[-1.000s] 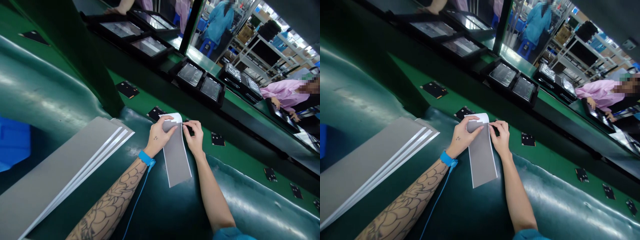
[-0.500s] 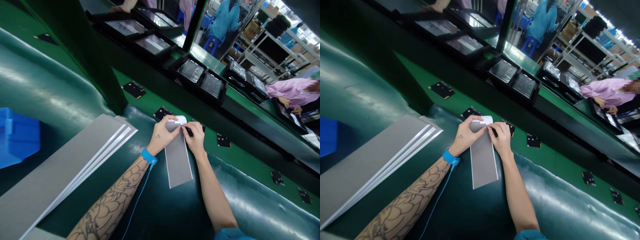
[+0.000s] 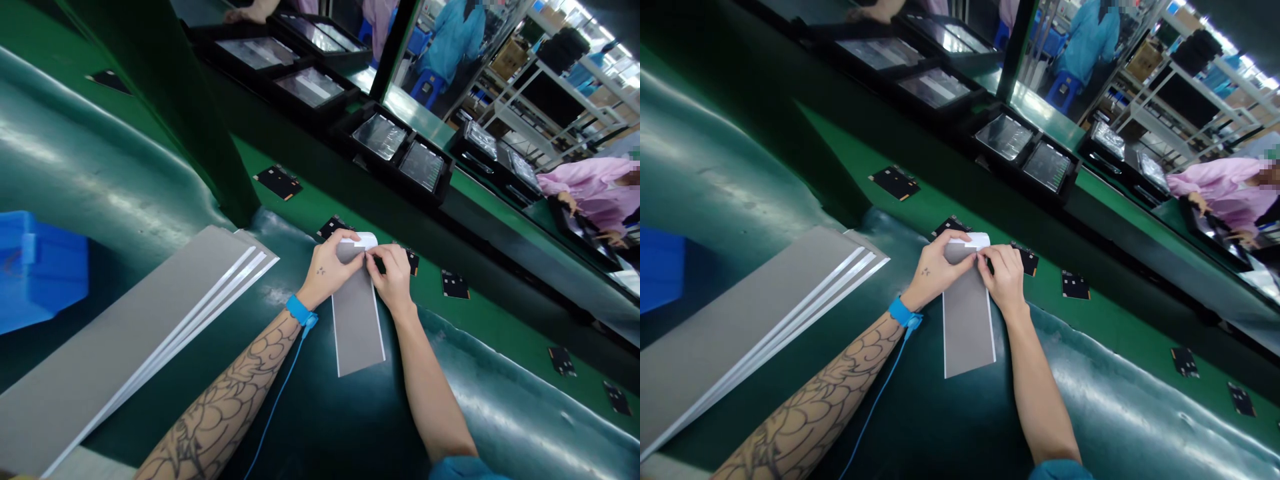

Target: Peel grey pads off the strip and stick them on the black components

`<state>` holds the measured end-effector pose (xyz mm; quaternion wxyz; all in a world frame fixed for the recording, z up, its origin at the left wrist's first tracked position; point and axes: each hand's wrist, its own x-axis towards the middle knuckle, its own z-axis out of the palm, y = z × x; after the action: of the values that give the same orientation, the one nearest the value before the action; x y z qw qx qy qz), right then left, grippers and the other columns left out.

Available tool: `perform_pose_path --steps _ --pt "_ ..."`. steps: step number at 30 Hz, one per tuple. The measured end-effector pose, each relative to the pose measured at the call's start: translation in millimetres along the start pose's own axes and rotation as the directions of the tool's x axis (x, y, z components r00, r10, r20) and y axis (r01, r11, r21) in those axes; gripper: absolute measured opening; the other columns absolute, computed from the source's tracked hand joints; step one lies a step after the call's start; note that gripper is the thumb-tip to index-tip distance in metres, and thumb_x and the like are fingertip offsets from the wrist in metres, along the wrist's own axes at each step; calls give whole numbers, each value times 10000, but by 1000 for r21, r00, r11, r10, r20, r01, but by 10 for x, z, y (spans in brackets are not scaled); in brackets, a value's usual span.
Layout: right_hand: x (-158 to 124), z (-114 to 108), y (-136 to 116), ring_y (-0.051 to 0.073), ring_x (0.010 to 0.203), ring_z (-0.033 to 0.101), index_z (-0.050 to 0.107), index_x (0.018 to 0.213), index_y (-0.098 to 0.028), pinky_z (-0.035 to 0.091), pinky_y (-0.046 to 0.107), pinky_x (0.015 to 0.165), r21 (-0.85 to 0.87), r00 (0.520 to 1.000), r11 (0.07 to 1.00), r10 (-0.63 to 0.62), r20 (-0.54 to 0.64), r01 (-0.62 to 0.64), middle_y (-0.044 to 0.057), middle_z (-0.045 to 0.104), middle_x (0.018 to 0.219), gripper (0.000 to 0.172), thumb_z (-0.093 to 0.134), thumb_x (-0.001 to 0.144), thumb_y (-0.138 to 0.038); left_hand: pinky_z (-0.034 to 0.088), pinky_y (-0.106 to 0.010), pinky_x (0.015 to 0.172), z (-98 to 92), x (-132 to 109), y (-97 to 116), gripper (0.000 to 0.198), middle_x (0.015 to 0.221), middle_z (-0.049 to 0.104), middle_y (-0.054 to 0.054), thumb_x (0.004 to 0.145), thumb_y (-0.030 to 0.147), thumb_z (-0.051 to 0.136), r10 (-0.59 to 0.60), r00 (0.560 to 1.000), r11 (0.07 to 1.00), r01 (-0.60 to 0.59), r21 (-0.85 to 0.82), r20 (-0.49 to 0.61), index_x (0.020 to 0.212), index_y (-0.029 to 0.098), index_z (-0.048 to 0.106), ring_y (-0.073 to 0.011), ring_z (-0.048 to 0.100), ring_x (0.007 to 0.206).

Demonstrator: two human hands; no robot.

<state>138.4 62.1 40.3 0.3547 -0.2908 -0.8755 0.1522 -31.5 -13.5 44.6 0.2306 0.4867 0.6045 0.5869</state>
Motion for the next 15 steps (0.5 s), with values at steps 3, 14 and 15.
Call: perform_pose_path --steps 3,14,15 --pt "4 18 -23 248 951 668 689 1021 -249 521 438 876 72 998 996 60 -35 -58 71 706 995 151 592 1093 -339 593 -391 957 1 4 -14 223 1159 793 -55 916 245 764 2 1000 1000 -2 23 -3 1116 234 664 -260 762 1082" --pt "-119 -877 973 226 1014 629 738 979 -194 523 335 813 206 837 812 542 79 -546 89 642 1176 496 732 922 -687 545 -357 855 -20 6 -54 277 1232 769 -63 926 242 735 14 999 997 -17 72 45 1191 234 651 -236 731 945" --pt "-145 -924 1056 234 1040 634 749 962 -193 529 351 855 174 830 812 541 136 -558 97 641 1204 519 740 904 -708 541 -364 857 -19 6 -57 283 1252 765 -68 929 242 728 15 998 997 -19 75 53 1201 235 649 -240 728 948"
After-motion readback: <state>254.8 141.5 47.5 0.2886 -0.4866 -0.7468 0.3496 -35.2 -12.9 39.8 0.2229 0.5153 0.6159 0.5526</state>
